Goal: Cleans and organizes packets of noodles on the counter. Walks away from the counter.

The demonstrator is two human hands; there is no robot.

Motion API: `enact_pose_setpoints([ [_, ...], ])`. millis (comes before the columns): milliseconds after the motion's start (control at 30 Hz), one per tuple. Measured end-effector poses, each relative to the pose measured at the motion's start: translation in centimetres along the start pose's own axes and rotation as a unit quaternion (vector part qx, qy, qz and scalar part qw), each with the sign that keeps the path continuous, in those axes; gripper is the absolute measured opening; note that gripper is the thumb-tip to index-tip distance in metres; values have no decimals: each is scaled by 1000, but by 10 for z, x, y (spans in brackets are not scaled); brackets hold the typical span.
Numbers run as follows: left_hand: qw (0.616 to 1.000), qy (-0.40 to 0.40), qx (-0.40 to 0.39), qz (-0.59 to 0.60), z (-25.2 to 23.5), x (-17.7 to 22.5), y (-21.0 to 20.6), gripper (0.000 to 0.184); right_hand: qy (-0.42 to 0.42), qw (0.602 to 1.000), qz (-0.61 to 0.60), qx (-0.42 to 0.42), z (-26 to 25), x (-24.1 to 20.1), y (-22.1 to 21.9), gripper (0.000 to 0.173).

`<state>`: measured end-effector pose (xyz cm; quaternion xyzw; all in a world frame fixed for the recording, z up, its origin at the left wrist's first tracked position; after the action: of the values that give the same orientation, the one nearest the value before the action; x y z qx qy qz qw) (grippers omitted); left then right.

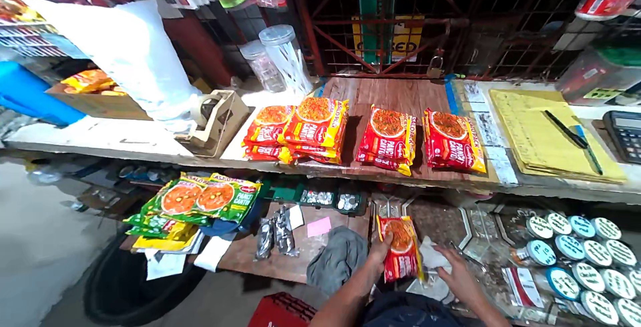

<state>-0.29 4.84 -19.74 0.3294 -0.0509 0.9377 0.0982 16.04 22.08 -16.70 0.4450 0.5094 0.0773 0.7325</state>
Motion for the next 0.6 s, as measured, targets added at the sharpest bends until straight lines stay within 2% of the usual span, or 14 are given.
enact_pose_setpoints([
  [133, 997, -18, -24, -76, -13, -18, -9, 50, -92, 982, -109, 121, -1, 15, 28, 54],
  [233, 990, -48, 10, -134, -20, -17, -13, 50, -139, 961, -193, 144, -6, 14, 50, 53],
  [300, 971, -85, 47, -219, -20, -7, -10, 62, -143, 949, -241, 148, -8, 9, 69, 52],
  [367, 939, -184, 76, -281, -4, 14, -8, 74, -144, 918, -324, 176, -7, 5, 89, 52],
  [400, 919, -254, 79, -290, 15, 31, -9, 72, -150, 890, -383, 198, -6, 1, 101, 50],
  [433, 901, -327, 64, -276, 39, 51, -12, 67, -158, 850, -452, 222, -6, -7, 113, 45],
  [500, 852, -476, 11, -218, 83, 99, -25, 56, -148, 740, -590, 286, -11, -31, 139, 25],
  [533, 823, -536, -11, -187, 101, 126, -36, 52, -119, 708, -622, 313, -17, -44, 154, 25],
  [567, 795, -582, -19, -170, 117, 154, -49, 50, -90, 692, -634, 334, -26, -57, 167, 25],
  [600, 773, -609, -12, -176, 129, 182, -62, 49, -65, 694, -630, 343, -37, -71, 180, 27],
])
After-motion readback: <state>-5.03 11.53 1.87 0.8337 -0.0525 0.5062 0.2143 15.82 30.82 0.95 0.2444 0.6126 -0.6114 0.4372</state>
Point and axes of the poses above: each hand's wrist, its own z-axis away from the middle knuckle, its own y-axis out of the back of the hand, x = y × z, the point moved 1 cm from there along -z, towards the middle knuckle, and after that the axes turned 14 degrees about x, right-handed, at the moved point
